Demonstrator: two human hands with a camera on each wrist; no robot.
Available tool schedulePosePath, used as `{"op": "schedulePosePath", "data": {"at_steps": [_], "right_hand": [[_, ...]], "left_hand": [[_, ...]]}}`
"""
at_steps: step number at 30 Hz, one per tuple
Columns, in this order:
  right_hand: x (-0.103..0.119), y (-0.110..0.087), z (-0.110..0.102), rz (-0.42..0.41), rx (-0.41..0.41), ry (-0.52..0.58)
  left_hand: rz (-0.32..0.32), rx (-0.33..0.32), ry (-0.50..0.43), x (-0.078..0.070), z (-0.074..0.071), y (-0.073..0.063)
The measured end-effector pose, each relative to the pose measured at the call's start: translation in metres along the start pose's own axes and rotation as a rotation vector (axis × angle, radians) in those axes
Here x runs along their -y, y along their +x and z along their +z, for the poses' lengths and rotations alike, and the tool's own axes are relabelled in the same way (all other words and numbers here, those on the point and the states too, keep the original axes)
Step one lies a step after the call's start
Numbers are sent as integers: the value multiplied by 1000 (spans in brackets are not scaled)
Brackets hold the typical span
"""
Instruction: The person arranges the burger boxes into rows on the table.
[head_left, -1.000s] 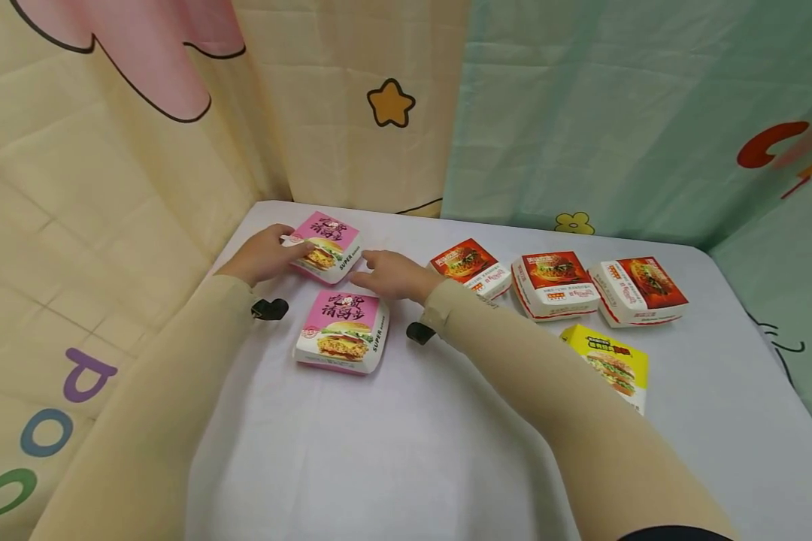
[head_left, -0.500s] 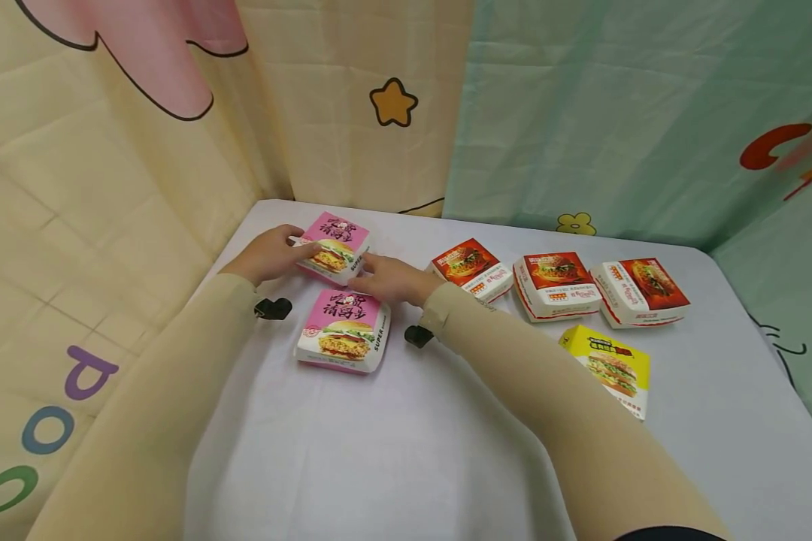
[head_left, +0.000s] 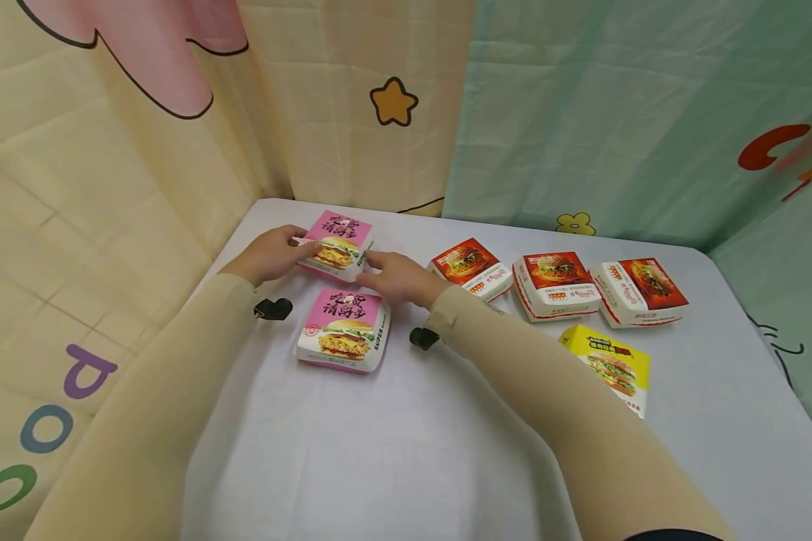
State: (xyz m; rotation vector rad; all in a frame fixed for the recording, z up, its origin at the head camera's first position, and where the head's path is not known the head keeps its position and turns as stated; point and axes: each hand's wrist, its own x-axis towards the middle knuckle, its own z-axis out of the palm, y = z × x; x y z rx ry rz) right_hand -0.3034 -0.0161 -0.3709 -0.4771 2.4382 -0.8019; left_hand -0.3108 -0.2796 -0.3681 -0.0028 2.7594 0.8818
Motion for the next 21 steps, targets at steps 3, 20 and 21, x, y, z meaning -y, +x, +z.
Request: {"op": "schedulePosePath", "data": {"at_steps": [3, 20, 21], "right_hand": [[-4, 1, 1, 7, -34, 0], [-15, -6, 4, 34, -185, 22], [-16, -6, 4, 36, -186, 24]], "left_hand": [[12, 7, 4, -1, 1, -1], [38, 98, -43, -5, 8, -1], [39, 104, -45, -6, 8, -1]]}}
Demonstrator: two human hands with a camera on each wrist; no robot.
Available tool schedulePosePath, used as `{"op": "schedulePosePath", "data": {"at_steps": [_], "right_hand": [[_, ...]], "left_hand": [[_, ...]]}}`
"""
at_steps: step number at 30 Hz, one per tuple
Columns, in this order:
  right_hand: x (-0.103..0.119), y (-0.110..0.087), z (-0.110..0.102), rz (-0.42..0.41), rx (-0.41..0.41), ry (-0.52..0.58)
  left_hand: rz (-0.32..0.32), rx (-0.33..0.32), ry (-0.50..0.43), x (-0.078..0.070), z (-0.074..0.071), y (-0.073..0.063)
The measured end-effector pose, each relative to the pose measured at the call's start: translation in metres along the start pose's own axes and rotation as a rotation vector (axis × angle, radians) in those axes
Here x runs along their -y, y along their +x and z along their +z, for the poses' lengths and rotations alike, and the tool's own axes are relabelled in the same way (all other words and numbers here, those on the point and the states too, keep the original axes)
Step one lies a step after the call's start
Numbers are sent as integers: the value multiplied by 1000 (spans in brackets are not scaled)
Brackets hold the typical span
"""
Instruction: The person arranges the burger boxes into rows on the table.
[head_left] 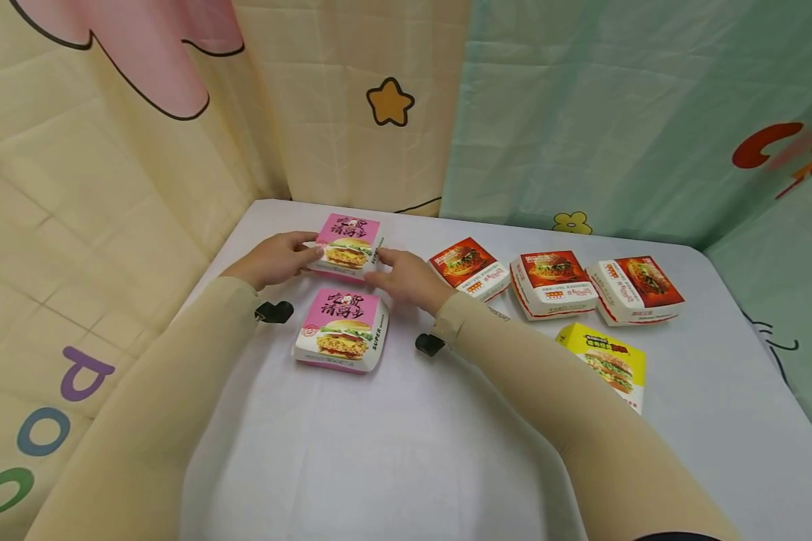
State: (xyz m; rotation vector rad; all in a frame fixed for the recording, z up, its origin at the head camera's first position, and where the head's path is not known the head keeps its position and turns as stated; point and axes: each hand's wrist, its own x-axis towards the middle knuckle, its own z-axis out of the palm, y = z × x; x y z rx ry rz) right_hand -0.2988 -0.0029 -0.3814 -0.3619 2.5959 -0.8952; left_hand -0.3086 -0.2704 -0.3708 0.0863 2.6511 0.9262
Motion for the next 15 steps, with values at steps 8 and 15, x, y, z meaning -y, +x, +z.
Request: {"op": "schedulePosePath", "data": {"at_steps": [8, 15], "right_hand": [[-2, -2, 0, -19, -63, -21], [-2, -2, 0, 5, -64, -22]], "left_hand": [[-2, 60, -27, -2, 1, -1], [11, 67, 19, -2, 3, -1]]}}
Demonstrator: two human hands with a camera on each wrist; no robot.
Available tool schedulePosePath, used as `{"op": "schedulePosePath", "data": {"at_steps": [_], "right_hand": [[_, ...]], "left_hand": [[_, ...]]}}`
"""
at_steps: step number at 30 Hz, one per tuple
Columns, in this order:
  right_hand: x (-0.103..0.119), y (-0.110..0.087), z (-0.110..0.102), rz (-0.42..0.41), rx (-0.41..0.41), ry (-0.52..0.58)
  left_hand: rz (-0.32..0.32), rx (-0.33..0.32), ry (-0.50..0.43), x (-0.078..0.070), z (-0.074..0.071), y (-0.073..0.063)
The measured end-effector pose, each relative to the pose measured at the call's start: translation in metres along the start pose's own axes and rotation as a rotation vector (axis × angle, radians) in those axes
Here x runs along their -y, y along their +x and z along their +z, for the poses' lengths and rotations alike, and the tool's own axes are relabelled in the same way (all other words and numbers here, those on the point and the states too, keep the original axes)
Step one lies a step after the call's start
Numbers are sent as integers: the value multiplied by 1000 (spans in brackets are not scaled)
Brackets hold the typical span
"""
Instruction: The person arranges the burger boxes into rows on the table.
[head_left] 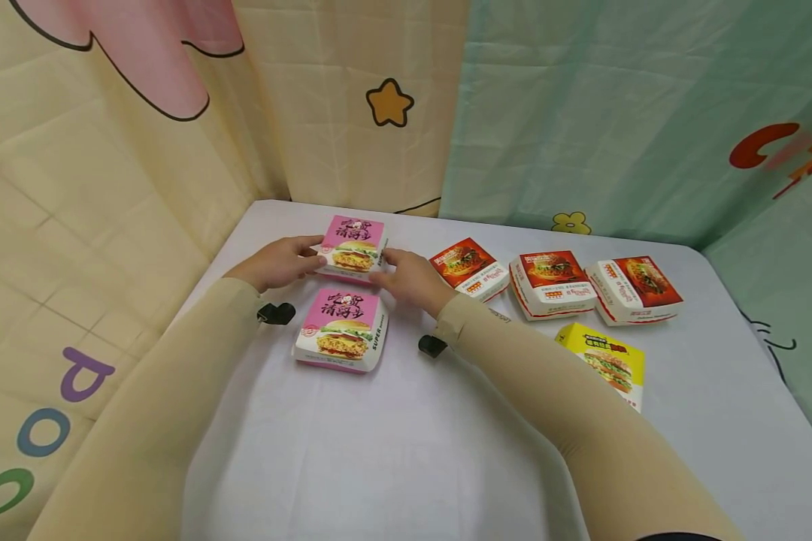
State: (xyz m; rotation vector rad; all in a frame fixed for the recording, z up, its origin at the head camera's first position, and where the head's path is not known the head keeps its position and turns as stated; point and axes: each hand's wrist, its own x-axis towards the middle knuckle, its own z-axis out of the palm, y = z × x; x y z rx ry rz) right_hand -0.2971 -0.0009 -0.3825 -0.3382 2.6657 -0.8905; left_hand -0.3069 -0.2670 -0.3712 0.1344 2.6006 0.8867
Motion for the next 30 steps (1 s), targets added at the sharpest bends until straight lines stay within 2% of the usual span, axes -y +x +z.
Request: {"op": "schedulePosePath", "data": {"at_steps": [10, 16, 30], "right_hand": [[-2, 2, 1, 47, 10, 5], [-1, 1, 3, 66, 14, 3], [-2, 5, 4, 47, 20, -30]], "left_hand": [[33, -28, 38, -1, 5, 4], [27, -23, 41, -1, 6, 7], [-11, -15, 70, -4, 9, 7]]}}
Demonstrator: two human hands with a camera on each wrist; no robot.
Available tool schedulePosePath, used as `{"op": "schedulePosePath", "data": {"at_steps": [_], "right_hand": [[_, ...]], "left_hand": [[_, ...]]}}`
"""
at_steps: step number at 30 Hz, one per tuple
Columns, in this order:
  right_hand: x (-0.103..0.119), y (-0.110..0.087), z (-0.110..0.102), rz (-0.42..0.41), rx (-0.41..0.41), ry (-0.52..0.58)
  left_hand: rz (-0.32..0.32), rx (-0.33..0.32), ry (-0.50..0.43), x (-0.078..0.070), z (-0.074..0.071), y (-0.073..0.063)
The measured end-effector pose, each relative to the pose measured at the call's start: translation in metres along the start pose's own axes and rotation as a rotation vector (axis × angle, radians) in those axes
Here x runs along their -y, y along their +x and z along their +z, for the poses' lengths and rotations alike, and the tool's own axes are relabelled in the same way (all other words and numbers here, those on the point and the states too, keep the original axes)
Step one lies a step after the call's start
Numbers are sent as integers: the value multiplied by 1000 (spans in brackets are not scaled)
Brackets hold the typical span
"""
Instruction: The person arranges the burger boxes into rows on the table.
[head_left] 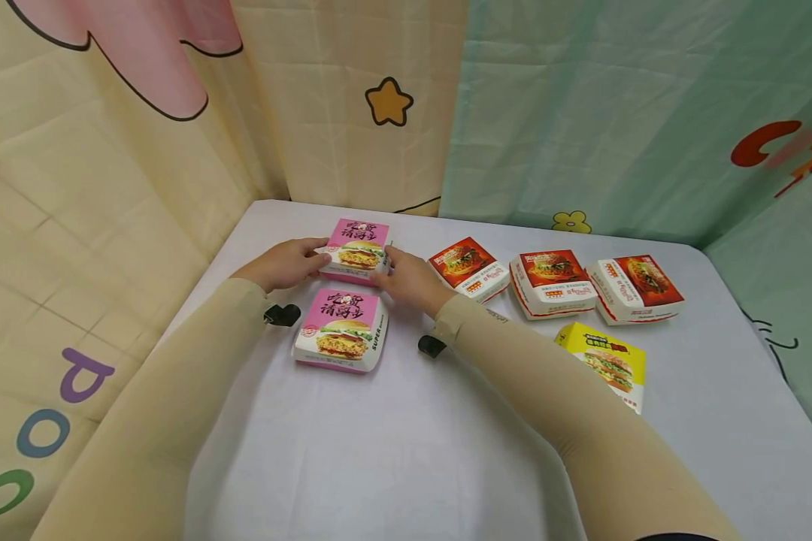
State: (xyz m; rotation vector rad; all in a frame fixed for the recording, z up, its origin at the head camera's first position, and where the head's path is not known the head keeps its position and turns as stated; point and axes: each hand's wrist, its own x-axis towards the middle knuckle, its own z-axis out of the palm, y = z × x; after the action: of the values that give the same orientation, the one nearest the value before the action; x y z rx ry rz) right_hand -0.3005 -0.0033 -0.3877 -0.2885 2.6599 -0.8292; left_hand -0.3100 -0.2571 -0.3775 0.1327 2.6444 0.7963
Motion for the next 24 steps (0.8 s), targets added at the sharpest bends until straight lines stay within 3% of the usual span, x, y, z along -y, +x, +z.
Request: {"op": "schedulePosePath", "data": {"at_steps": [9, 24], "right_hand": [[2, 2, 2, -6, -41, -49], [4, 2, 3, 30, -28, 4]], "left_hand": [[-1, 1, 1, 1, 0, 1], [-4, -5, -8, 1, 1, 1]]}}
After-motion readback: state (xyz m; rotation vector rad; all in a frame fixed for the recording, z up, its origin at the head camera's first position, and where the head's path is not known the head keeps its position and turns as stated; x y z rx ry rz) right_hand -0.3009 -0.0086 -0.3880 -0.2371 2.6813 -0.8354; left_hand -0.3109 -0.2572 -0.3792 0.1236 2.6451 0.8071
